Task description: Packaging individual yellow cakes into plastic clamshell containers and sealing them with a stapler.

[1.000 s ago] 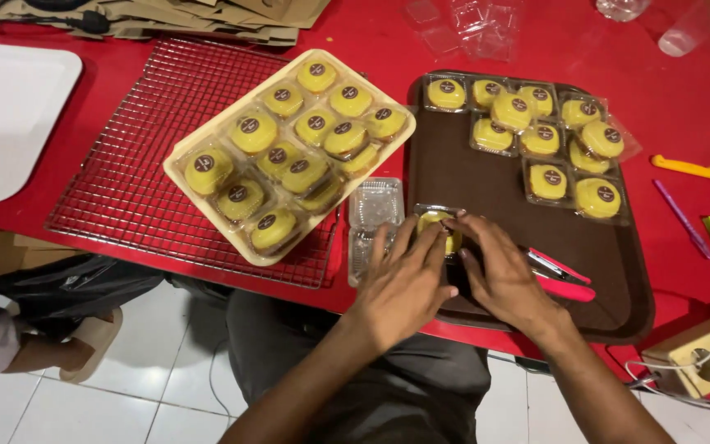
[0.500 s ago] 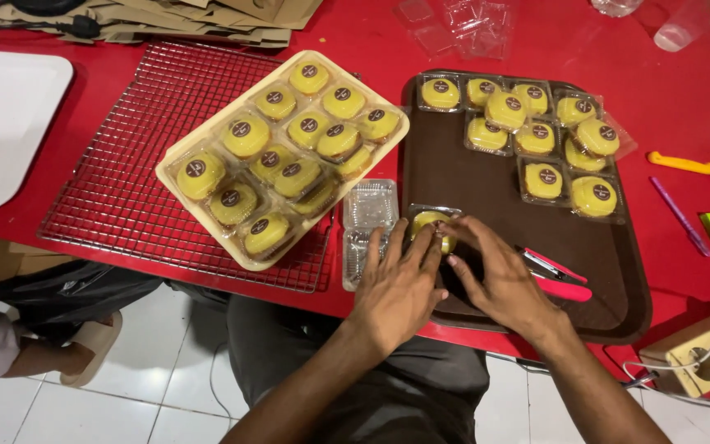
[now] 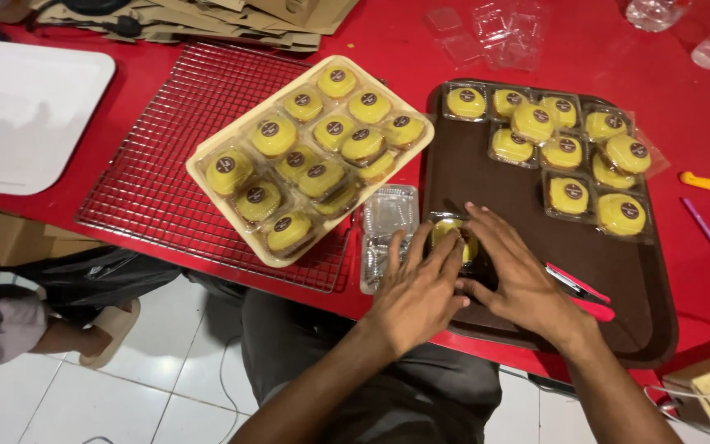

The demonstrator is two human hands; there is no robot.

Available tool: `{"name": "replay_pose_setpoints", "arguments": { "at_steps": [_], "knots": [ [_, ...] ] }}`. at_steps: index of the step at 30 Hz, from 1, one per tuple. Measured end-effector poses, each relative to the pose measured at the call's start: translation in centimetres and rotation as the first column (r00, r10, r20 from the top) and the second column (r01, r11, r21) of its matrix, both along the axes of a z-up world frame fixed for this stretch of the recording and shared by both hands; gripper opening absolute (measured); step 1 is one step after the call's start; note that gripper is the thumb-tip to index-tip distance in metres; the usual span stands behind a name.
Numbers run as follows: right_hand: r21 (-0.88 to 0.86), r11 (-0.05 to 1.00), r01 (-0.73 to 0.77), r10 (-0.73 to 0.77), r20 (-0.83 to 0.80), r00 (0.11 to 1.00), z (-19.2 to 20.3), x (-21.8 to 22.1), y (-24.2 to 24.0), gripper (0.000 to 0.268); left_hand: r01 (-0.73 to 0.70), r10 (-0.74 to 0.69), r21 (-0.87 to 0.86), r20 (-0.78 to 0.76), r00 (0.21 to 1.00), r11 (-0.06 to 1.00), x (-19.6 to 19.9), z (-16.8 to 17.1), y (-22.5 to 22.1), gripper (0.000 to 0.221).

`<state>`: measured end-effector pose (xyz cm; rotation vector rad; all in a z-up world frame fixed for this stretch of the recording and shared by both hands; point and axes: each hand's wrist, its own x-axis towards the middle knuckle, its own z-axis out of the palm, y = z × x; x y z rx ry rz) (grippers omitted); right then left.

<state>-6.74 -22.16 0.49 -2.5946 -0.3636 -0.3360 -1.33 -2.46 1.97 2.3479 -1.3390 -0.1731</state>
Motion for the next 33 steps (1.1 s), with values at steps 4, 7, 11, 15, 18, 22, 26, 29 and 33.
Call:
{"name": "replay_pose_setpoints", "arguments": {
  "at_steps": [4, 7, 11, 15, 18, 22, 26, 29, 33],
  "knots": [
    [-0.035, 0.999, 0.018, -0.020, -0.045, 0.999, -0.7, 0.2, -0.8, 0.075, -0.020, 0.020, 0.018, 0.023, 1.000, 1.000, -0.1, 0.1, -0.2, 0.065],
    [-0.064, 0.998, 0.012, -0.011, 0.014, 1.000, -1.1, 0.2, -0.8, 0.068, -0.033, 0.033, 0.029, 0.019, 0.999, 0.999, -0.1, -0.3, -0.4, 0.062],
    [-0.078, 0.996, 0.048, -0.049, -0.008, 0.999, -1.4, 0.3, -1.0, 0.069, -0.017, 0.016, 0.056, 0.011, 1.000, 0.998, 0.0, -0.2, -0.4, 0.060],
    [-0.117, 0.991, 0.059, -0.063, -0.030, 0.998, -1.6, 0.2, -1.2, 0.069, -0.025, 0.025, 0.079, -0.006, 1.000, 0.997, 0.0, 0.7, -0.3, 0.062],
    [-0.064, 0.998, -0.017, 0.021, 0.051, 0.998, -2.4, 0.1, -1.5, 0.069, -0.104, 0.116, -0.068, 0.225, 0.967, 0.992, -0.2, -2.8, -1.0, 0.073],
    [-0.101, 0.995, -0.013, 0.012, -0.018, 1.000, -2.3, 0.7, -2.1, 0.080, -0.127, 0.137, -0.059, 0.227, 0.964, 0.990, 0.0, -3.2, -1.2, 0.073],
    [-0.206, 0.976, 0.069, -0.111, -0.200, 0.974, -0.4, 1.1, -2.3, 0.083, -0.109, 0.130, -0.105, 0.222, 0.966, 0.989, 0.1, -3.2, -1.0, 0.066],
    [-0.067, 0.985, 0.158, -0.171, -0.317, 0.933, 1.5, 1.2, -2.4, 0.073, -0.080, 0.103, -0.126, 0.190, 0.976, 0.989, 0.5, -3.3, -0.5, 0.067],
    [0.302, 0.929, 0.215, -0.088, -0.383, 0.920, 1.9, 0.7, -2.8, 0.031, -0.009, 0.095, -0.385, 0.205, 0.974, 0.923, 1.2, -4.5, -0.1, 0.053]
  ]
}}
